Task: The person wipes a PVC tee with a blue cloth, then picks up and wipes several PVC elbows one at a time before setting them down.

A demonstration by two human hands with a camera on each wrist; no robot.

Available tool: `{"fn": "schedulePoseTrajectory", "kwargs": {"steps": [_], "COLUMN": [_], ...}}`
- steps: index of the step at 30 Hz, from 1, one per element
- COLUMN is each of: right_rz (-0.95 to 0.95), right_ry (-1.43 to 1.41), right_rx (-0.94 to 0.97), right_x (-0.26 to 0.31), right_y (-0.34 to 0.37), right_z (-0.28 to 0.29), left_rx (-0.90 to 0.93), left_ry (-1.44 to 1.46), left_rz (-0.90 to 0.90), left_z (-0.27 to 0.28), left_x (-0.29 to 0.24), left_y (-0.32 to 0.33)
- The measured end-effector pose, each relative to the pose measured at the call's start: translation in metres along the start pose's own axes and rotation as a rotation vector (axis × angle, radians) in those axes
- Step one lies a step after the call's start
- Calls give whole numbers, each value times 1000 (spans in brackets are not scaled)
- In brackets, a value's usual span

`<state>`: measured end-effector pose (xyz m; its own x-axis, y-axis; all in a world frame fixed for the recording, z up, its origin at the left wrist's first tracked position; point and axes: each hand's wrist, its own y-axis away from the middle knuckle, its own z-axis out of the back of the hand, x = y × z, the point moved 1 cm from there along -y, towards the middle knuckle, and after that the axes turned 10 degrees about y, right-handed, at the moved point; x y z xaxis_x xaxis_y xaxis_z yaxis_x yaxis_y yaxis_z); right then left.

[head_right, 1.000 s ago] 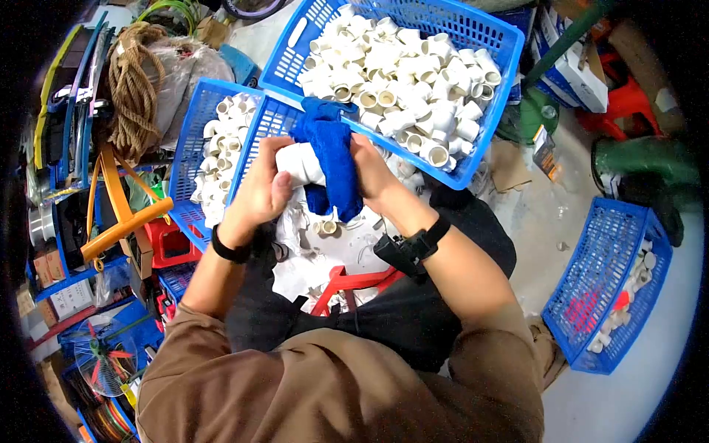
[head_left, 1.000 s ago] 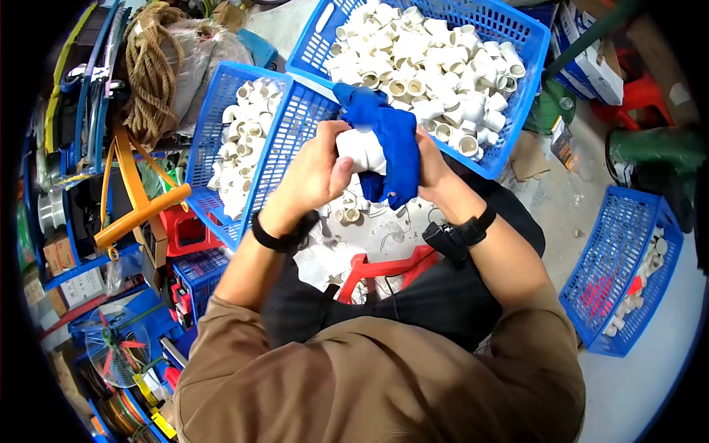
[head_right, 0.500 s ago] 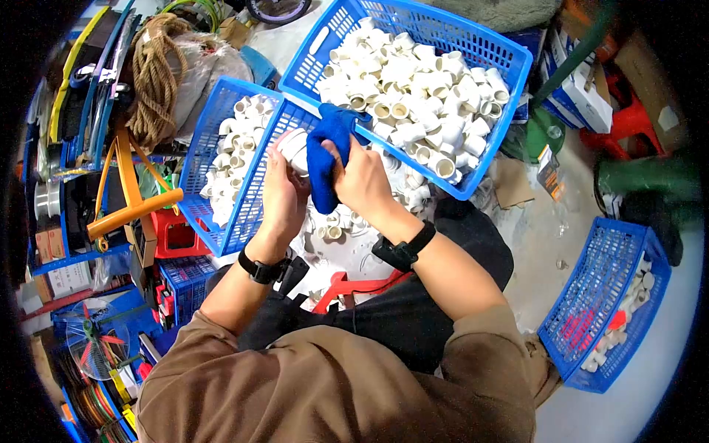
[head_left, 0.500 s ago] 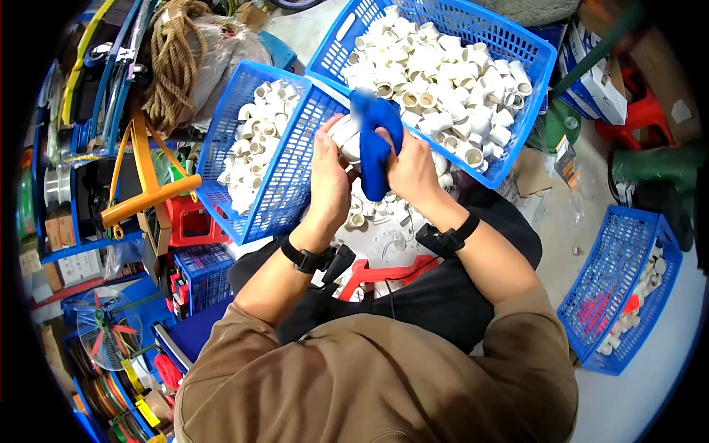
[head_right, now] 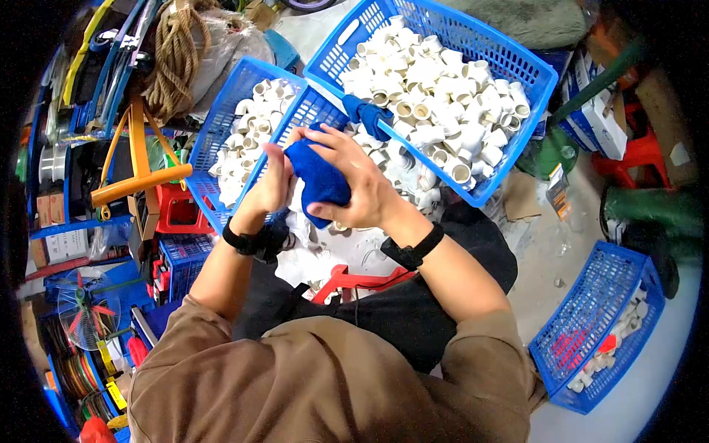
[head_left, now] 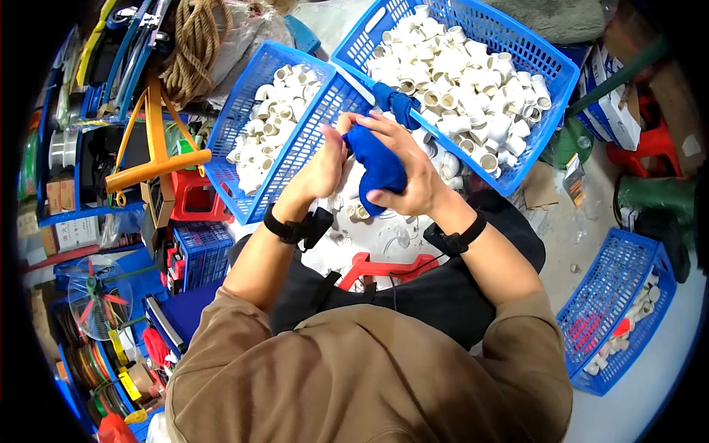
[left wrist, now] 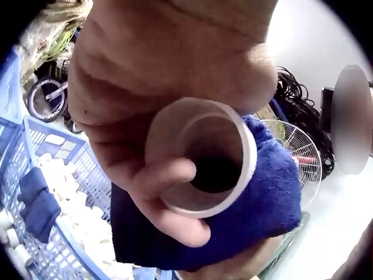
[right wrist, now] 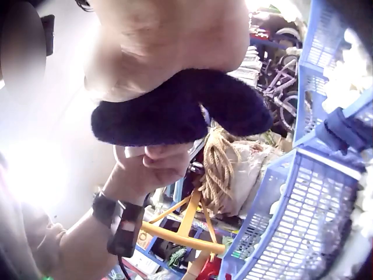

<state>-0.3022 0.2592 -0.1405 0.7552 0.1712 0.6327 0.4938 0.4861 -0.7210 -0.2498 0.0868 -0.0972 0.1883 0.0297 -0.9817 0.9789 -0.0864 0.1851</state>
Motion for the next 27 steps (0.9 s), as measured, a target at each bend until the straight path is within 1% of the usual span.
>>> {"fn": "schedulePoseTrajectory", "kwargs": {"steps": [1,2,3,4,5,6,7,8,9,10,11,12,13,14,16,17,18,20,21,22,23,24,25,27], "right_rz": [-126,-253,-283,-273,-325,-377,-375,-405,-430,-453,-447,-520,-593,-616,-862,-935,-1050,-1186,-1137,-1150,-1160,-1168,-1193,-1195], "right_ry": [-67,-136,-115,-34,-20,-4,-25,-21,-1,19,15,42,71,120,227,244,167,-61,-175,-312,-374,-438,-520,-546], "right_rx": [-59,-117,-151,-199,-171,-144,-222,-207,-198,-188,-181,-147,-113,-136,48,-3,13,-51,-137,-172,-232,-293,-333,-290], "right_x": [3,5,6,7,5,2,1,1,5,7,7,4,2,3,-6,-25,-45,-69,-74,-76,-75,-75,-81,-85], "right_y": [2,3,3,0,-1,-1,-5,-8,-12,-15,-17,-17,-19,-22,-25,-16,-6,3,4,1,-3,-6,-5,-7], "right_z": [-5,-10,-13,-16,-16,-16,-19,-19,-20,-21,-24,-28,-31,-31,-26,-32,-32,-28,-26,-22,-19,-18,-19,-18], "left_rx": [-131,-206,-348,-490,-439,-501,-511,-522,-489,-498,-482,-465,-392,-515,-457,-417,-520,-788,-905,-1072,-1217,-1325,-1331,-1211], "left_ry": [43,58,123,189,81,-72,-2,69,91,93,50,5,-472,-371,-585,-661,-620,-314,-480,-368,81,541,541,8], "left_rz": [89,156,203,245,221,286,260,234,201,197,119,41,-108,-47,-214,-302,-353,41,-107,-191,-219,-243,-243,154], "left_z": [-7,1,1,-6,4,13,9,5,19,23,26,31,32,18,13,24,31,49,94,138,139,137,144,165], "left_x": [-6,-1,6,1,12,24,26,28,45,51,55,59,56,33,29,32,39,32,76,113,92,71,76,109], "left_y": [-2,-10,-14,-21,-25,-20,-21,-22,-23,-19,-16,-14,-8,0,18,24,25,27,23,22,17,15,18,28]}}
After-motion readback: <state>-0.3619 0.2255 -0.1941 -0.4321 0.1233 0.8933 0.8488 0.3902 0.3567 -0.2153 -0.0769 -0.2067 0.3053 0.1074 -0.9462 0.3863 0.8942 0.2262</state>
